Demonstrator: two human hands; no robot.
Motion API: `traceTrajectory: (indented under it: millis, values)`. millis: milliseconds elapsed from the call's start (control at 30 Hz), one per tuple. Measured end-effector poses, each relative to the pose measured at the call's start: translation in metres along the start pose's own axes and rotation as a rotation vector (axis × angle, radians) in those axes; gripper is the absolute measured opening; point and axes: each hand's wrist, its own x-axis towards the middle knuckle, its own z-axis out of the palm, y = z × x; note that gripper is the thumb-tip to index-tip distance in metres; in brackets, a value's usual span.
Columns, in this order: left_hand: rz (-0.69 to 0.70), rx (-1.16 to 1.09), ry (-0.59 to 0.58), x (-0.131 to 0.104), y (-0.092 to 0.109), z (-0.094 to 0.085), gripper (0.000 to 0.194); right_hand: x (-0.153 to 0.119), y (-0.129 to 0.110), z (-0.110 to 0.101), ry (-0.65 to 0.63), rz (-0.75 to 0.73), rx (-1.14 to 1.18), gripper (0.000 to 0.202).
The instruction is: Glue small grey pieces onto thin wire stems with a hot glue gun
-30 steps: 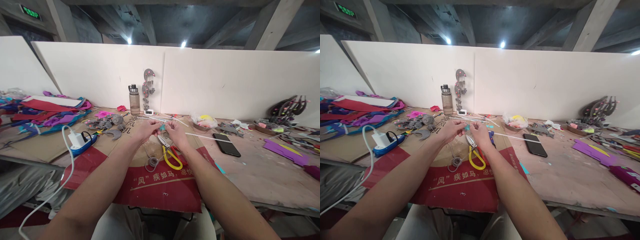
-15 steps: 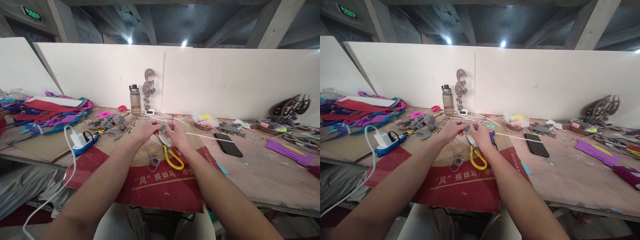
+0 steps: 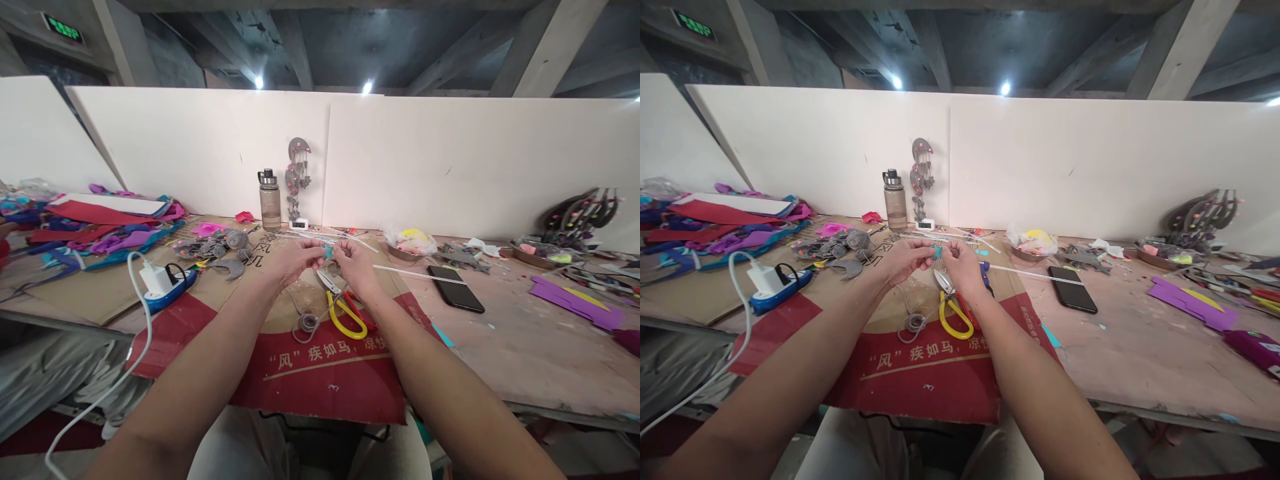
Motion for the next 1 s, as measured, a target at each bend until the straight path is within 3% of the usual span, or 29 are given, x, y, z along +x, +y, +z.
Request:
traceTrajectory:
  millis: [267, 400, 1000]
  values:
    - [-0.048, -0.027, 0.071, 0.002, -0.005, 0.003, 0.026, 0.0, 0.005, 0.002, 0.027, -0.045, -0.008, 0.02]
    - [-0.026, -0.057, 0.05, 0.002, -0.006, 0.006, 0.027, 0.0, 0.007, 0.003, 0.05, -0.04, -0.028, 0.019]
    - [0.061, 0.178, 0.12, 0.001, -0.004, 0.003, 0.021, -0.006, 0.006, 0.001, 0.061, -0.175, -0.179, 0.022]
